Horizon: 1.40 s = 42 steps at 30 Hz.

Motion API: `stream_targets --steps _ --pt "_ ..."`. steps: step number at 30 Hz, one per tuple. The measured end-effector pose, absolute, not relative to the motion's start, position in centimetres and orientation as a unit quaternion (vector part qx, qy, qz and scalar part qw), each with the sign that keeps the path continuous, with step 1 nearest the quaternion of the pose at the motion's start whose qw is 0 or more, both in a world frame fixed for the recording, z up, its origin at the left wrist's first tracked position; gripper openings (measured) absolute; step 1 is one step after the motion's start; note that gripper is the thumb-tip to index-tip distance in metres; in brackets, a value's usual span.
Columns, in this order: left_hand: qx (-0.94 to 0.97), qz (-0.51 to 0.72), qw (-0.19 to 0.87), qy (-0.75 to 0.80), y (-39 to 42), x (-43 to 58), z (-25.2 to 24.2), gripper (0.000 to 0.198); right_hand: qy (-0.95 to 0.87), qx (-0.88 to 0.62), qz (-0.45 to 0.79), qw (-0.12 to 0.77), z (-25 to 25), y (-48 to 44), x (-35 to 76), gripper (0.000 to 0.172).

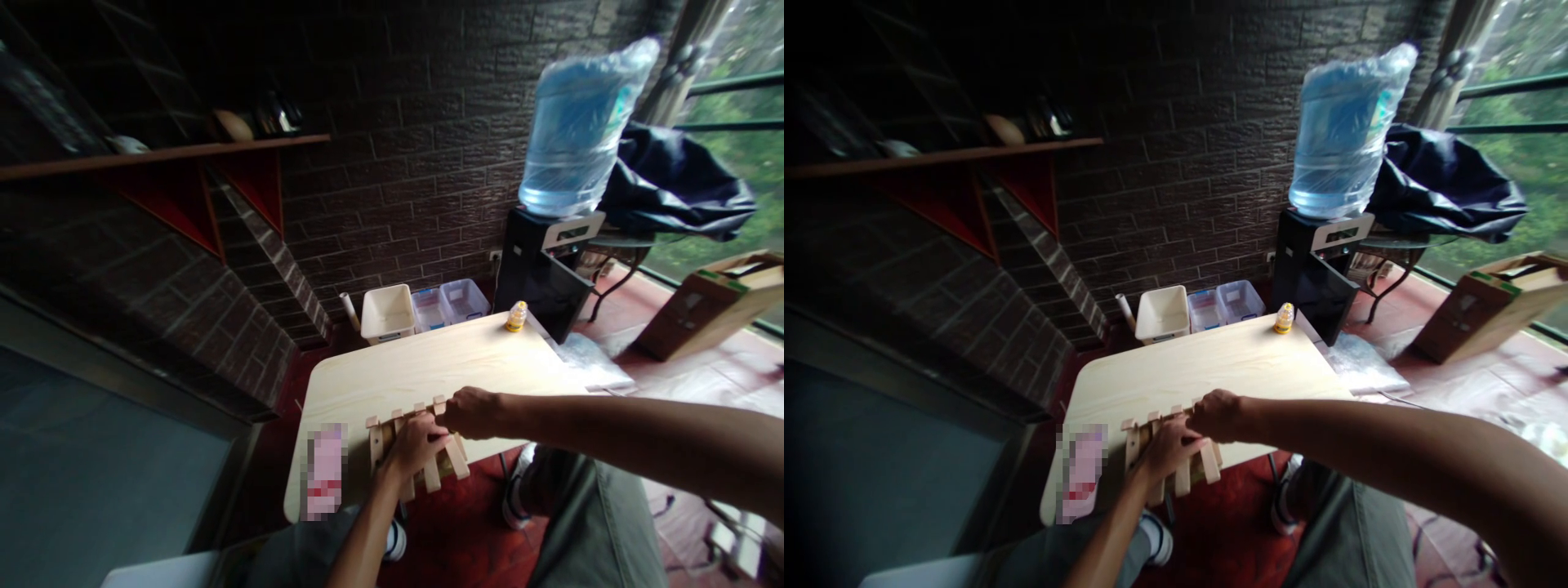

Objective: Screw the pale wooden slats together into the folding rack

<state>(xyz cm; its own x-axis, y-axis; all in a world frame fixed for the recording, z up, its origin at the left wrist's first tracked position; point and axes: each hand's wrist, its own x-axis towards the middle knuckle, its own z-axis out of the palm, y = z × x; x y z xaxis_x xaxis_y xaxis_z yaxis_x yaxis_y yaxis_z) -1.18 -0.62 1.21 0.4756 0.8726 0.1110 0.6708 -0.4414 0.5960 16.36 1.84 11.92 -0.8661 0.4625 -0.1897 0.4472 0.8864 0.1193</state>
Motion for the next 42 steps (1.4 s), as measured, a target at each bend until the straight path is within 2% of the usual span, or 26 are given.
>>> stream_targets --steps 4,9,15,23,27,31,36,42 --pt "0.810 0.201 0.247 0.492 -0.6 -1.1 1.4 0.013 0.980 0.166 0.068 0.086 12.1 2.2 16.6 0.021" --pt "0.812 0.188 0.253 0.491 -0.4 -1.3 1.1 0.016 0.986 0.155 0.054 0.038 9.3 3.5 16.9 0.021" --pt "0.826 0.204 0.268 0.453 -0.2 -1.6 0.6 0.014 0.979 0.191 0.023 0.064 8.1 4.2 17.0 0.019" --pt "0.813 0.227 0.289 0.451 -0.2 -1.7 0.6 0.017 0.943 0.317 -0.038 0.090 8.8 3.0 16.4 0.020" --pt "0.817 0.223 0.285 0.448 -0.4 -1.8 0.9 0.017 0.956 0.268 -0.056 0.109 10.5 2.6 16.0 0.031" --pt "0.809 0.210 0.274 0.476 -0.4 -1.7 0.9 0.017 0.974 0.207 -0.017 0.094 10.9 2.5 15.9 0.018" --pt "0.809 0.207 0.254 0.489 -0.1 -1.5 0.2 0.018 0.986 0.159 0.048 0.022 8.9 3.2 16.7 0.024" --pt "0.821 0.197 0.271 0.463 0.0 -1.9 -0.1 0.016 0.981 0.187 0.022 0.052 8.0 3.7 17.0 0.021"
